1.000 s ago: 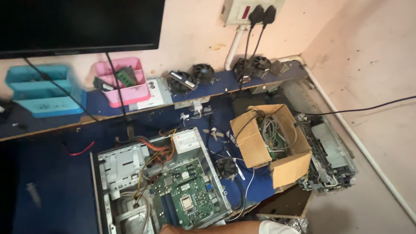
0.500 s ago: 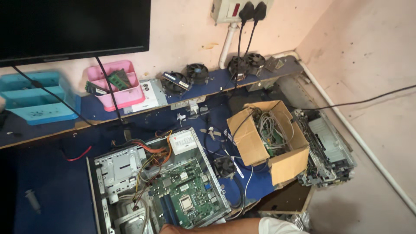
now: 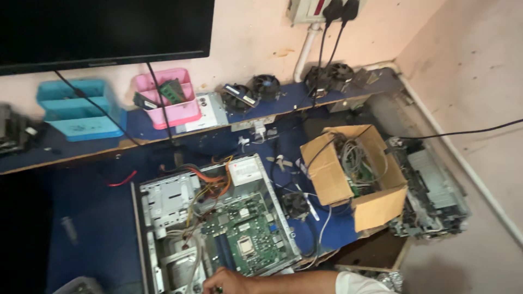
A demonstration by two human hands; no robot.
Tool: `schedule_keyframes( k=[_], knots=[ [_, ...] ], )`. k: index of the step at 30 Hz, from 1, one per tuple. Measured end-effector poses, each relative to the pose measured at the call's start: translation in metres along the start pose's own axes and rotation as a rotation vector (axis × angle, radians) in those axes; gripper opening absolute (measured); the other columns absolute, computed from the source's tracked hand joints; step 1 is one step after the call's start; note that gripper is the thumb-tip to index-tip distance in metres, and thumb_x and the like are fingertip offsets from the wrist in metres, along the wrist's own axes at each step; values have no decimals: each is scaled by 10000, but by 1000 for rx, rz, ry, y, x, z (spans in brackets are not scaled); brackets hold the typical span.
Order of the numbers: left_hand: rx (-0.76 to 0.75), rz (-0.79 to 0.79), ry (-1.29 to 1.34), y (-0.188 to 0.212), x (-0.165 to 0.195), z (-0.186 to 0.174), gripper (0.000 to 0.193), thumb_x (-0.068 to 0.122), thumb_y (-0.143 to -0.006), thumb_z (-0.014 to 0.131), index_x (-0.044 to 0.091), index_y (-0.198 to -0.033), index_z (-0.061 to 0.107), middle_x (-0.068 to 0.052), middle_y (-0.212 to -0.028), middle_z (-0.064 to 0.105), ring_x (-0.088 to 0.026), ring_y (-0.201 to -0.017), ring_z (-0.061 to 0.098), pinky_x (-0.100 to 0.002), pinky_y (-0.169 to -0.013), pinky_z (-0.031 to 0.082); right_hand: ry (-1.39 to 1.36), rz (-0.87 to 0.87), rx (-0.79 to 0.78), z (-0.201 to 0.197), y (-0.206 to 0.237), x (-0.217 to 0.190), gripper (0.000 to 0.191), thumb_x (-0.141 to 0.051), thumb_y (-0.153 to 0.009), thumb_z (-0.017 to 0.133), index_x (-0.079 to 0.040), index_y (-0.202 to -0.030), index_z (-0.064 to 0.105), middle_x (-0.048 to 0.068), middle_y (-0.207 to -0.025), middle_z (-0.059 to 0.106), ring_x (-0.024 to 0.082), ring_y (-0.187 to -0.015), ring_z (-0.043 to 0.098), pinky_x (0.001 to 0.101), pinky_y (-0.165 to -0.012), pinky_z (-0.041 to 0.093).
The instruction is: The person uses a screwdriver to remove screws securing a motherboard inside a desktop computer case. They then disconnect cables and lift the motherboard out of the case.
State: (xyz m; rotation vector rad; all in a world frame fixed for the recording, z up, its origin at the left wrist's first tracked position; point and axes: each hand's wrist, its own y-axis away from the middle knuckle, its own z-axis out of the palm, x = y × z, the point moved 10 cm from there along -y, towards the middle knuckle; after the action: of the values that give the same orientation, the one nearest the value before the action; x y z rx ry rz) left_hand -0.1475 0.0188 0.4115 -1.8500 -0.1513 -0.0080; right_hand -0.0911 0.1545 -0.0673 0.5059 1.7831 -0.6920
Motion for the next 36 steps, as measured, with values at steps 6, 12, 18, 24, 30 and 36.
schedule_keyframes(
  k=[6,12,18,24,30,36],
  knots=[
    [23,-196,-132,59,-3,-1,374,61,-793,771,92,-1165,753,-97,-1177,756,-226,-1126,707,-356,-975,531,-88,108,37,-10,1,-34,286,-228,-1005,716,-39,-818,609,46,-679,630,126,-638,637,274,-665,487],
    [-494,-1225,109,261,-38,63,379,54,-796,766,91,-1172,753,-100,-1192,756,-228,-1144,704,-358,-989,527,-11,82,59,-11,-4,-61,266,-200,-955,752,-49,-797,601,50,-667,582,163,-588,582,307,-578,448],
    [-800,-1196,416,442,14,190,272,16,-713,744,14,-978,686,-162,-1006,753,-332,-967,723,-386,-854,559,90,22,118,-16,-9,-75,260,-173,-952,738,-50,-771,599,57,-634,572,171,-553,573,325,-547,448],
    [-553,-1106,264,412,23,173,136,43,-692,709,25,-826,686,-159,-895,751,-374,-881,714,-443,-792,539,31,64,273,-26,-14,-75,209,-131,-918,741,-31,-792,608,56,-681,575,157,-614,574,314,-584,458],
    [-513,-1136,43,417,26,163,122,76,-736,729,27,-847,717,-170,-840,714,-391,-865,676,-461,-835,525,-29,65,517,-17,6,-77,244,-92,-906,728,-27,-1049,542,44,-895,524,139,-830,522,285,-735,460],
    [-559,-1093,120,414,34,169,228,87,-660,760,-1,-853,675,-177,-829,718,-389,-844,682,-455,-839,518,-141,185,268,5,-8,-35,237,-142,-915,740,-41,-829,544,-5,-692,530,85,-623,480,253,-577,374]
  ],
)
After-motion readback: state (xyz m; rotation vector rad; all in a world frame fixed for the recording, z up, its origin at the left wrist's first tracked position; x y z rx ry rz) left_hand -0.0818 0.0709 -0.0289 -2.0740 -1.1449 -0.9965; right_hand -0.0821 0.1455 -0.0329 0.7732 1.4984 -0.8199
